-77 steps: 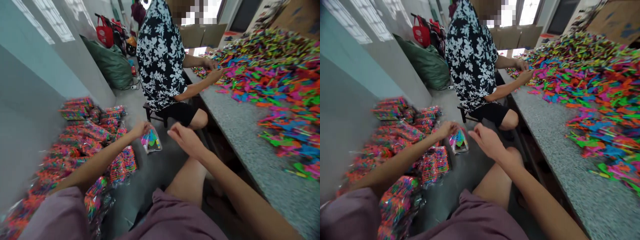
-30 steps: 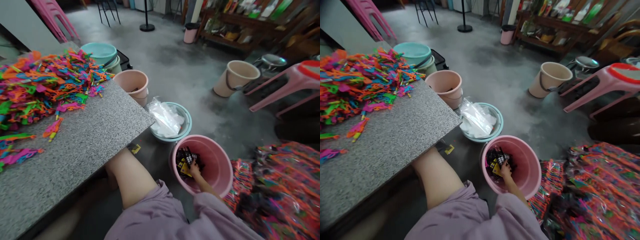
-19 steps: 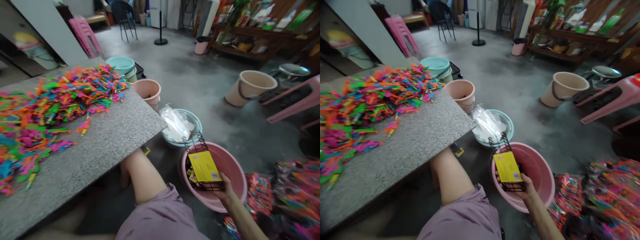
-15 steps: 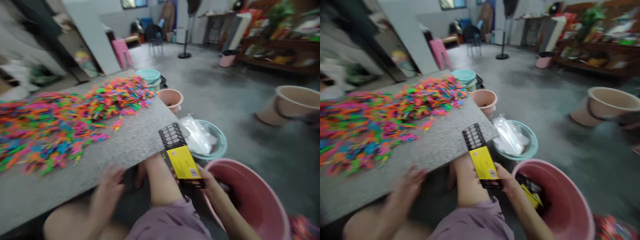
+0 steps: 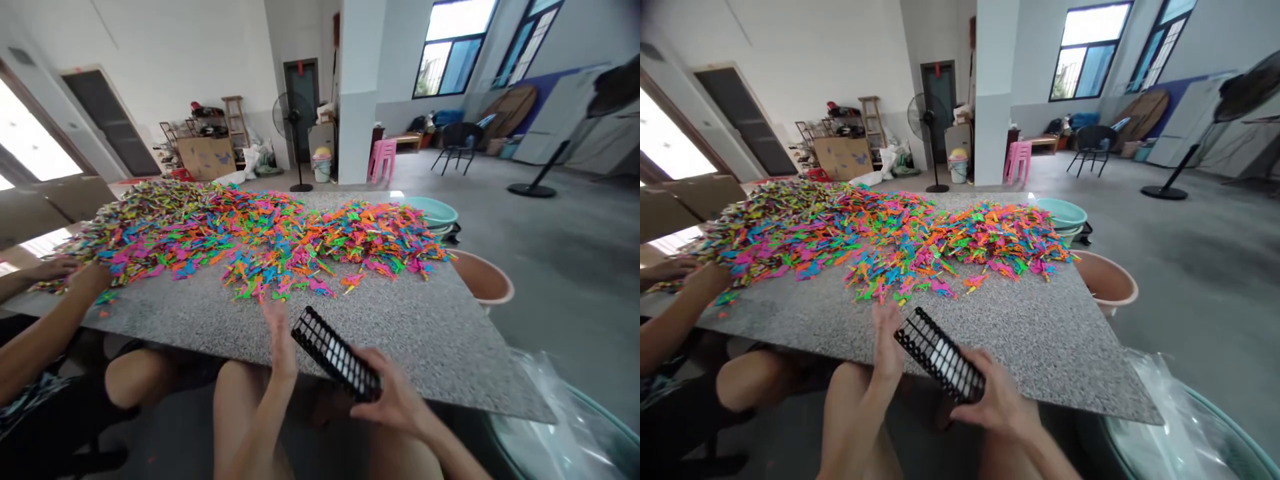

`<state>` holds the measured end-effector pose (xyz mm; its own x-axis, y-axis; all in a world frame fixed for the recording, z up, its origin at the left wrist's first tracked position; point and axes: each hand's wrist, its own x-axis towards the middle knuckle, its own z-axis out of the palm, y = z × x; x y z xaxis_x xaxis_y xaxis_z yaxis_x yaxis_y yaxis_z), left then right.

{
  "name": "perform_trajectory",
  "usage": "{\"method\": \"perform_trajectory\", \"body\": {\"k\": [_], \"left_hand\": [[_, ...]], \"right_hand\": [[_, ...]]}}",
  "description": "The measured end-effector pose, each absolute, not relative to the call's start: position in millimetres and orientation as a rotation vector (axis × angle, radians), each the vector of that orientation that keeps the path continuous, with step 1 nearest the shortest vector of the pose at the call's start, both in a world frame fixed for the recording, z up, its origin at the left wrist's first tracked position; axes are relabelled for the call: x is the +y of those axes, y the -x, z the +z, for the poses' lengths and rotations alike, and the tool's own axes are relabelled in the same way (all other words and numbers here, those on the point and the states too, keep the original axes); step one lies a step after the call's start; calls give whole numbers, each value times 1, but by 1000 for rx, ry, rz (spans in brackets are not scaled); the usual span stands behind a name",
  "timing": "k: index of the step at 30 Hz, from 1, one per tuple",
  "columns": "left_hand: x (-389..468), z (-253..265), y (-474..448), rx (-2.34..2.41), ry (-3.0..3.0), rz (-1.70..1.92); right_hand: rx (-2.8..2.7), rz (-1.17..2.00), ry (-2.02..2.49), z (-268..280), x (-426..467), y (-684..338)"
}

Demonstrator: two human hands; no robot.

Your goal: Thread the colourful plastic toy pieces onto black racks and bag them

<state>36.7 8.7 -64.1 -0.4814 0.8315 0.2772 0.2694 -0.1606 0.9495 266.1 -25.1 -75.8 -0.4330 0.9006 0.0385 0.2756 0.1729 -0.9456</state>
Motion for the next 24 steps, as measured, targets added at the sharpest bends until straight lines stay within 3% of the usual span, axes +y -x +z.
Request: {"method": "perform_trajectory", "body": {"k": [4,11,16,20,24], "left_hand": [[-1,-84,-23,1733,-1572,1529],[-6,-133,-57,1421,-2634,564],[11,-135,-55,1585,-2722,530],[8,-138,-55,1455,-2787,635],[1,-143,-54,1326,-2782,766]], "right_hand": [[-2286,966,1353,-76,47,-301],[-2354,553,1473,-65,152,-225],[-2499,293,1646,-80,161,-144],[-2625,222,1679,-86,147,-141],[-2825,24,1297,-77,174,-155]]}}
